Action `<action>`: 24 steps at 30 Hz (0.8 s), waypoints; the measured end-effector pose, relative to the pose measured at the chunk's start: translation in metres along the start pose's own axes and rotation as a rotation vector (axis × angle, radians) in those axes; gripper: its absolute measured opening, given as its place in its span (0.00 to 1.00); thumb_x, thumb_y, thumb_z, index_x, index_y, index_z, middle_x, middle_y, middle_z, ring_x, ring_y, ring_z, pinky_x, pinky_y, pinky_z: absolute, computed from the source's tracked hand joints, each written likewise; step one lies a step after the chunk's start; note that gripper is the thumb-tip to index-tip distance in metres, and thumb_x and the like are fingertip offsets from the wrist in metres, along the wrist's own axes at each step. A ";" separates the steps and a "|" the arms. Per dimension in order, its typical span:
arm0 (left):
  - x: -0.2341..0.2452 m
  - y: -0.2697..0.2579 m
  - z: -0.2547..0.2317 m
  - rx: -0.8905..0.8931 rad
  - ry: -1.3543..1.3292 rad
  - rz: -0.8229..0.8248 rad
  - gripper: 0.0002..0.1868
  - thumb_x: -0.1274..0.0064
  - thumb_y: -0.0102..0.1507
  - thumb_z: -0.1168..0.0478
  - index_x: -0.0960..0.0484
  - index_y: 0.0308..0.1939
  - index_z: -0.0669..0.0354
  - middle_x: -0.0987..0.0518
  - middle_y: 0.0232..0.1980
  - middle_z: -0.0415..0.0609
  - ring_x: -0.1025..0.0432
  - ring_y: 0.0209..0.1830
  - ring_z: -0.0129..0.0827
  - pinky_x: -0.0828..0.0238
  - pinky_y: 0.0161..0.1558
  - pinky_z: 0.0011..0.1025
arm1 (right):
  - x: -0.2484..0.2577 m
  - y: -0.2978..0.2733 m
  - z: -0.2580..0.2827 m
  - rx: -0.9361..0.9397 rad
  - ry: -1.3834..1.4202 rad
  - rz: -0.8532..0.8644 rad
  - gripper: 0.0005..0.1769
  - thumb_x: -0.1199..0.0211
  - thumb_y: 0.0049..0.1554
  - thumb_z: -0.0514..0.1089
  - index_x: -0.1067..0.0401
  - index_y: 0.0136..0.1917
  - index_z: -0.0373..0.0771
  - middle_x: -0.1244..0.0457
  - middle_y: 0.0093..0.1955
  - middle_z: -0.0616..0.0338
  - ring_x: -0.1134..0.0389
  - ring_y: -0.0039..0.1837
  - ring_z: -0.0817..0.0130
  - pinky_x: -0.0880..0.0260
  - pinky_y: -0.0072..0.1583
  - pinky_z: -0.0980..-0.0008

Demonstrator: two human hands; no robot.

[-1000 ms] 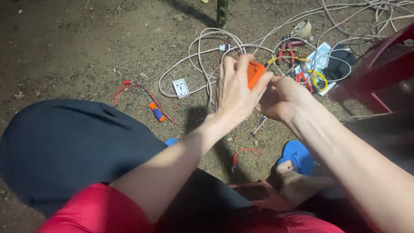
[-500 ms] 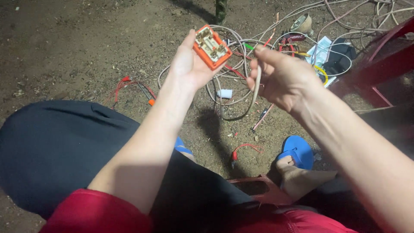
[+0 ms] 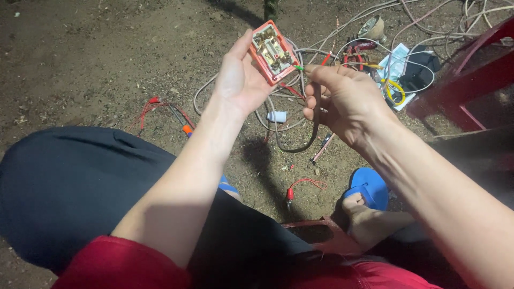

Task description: Stripping electrical wires and attempting to connect them to a switch or socket housing.

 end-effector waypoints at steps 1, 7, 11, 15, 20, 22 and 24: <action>0.000 0.000 0.001 0.000 0.000 0.000 0.27 0.51 0.66 0.49 0.24 0.61 0.67 0.19 0.55 0.68 0.24 0.53 0.53 0.26 0.58 0.51 | 0.002 0.004 -0.002 0.000 0.000 0.000 0.09 0.31 0.62 0.40 0.31 0.43 0.42 0.37 0.32 0.60 0.39 0.31 0.73 0.29 0.35 0.70; 0.002 0.005 0.003 0.005 -0.085 0.106 0.26 0.58 0.72 0.49 0.22 0.60 0.70 0.18 0.51 0.66 0.22 0.51 0.53 0.25 0.58 0.51 | 0.001 0.008 -0.004 -0.011 0.032 0.026 0.04 0.33 0.61 0.41 0.27 0.46 0.43 0.36 0.33 0.61 0.37 0.32 0.73 0.28 0.37 0.69; 0.005 0.008 0.003 0.013 -0.033 0.119 0.29 0.56 0.69 0.47 0.21 0.61 0.71 0.18 0.56 0.65 0.22 0.54 0.53 0.24 0.55 0.50 | 0.000 0.007 -0.003 -0.011 0.024 0.010 0.06 0.31 0.61 0.41 0.28 0.44 0.44 0.36 0.33 0.60 0.38 0.31 0.73 0.29 0.35 0.69; 0.003 0.001 0.005 0.048 -0.052 0.083 0.28 0.58 0.71 0.47 0.21 0.62 0.66 0.17 0.56 0.61 0.22 0.54 0.51 0.24 0.55 0.49 | 0.003 0.013 -0.006 -0.012 0.054 0.032 0.04 0.32 0.61 0.42 0.27 0.46 0.44 0.35 0.33 0.60 0.37 0.31 0.73 0.29 0.36 0.69; 0.001 -0.002 0.005 0.060 -0.041 0.056 0.25 0.56 0.67 0.52 0.21 0.58 0.69 0.18 0.54 0.64 0.23 0.51 0.52 0.25 0.55 0.50 | 0.004 0.014 -0.006 -0.010 0.061 0.013 0.03 0.33 0.61 0.42 0.26 0.47 0.44 0.36 0.32 0.61 0.38 0.31 0.74 0.31 0.36 0.70; 0.008 0.000 0.007 0.064 -0.031 -0.032 0.25 0.56 0.66 0.52 0.23 0.60 0.65 0.20 0.56 0.64 0.25 0.54 0.52 0.28 0.59 0.51 | 0.003 0.012 -0.006 -0.008 0.065 0.016 0.02 0.34 0.61 0.40 0.26 0.48 0.43 0.37 0.31 0.61 0.39 0.31 0.74 0.31 0.36 0.70; 0.015 0.009 0.010 0.069 -0.052 -0.010 0.24 0.55 0.64 0.57 0.23 0.59 0.68 0.19 0.54 0.65 0.24 0.53 0.54 0.26 0.56 0.52 | 0.003 0.012 -0.008 -0.025 0.059 0.011 0.04 0.33 0.62 0.41 0.27 0.47 0.42 0.35 0.33 0.60 0.38 0.30 0.74 0.30 0.34 0.71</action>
Point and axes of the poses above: each hand's wrist, its own y-axis towards the middle knuckle, its own x-axis out of the back of the hand, z = x × y, the point moved 7 cm from there along y, towards the middle knuckle
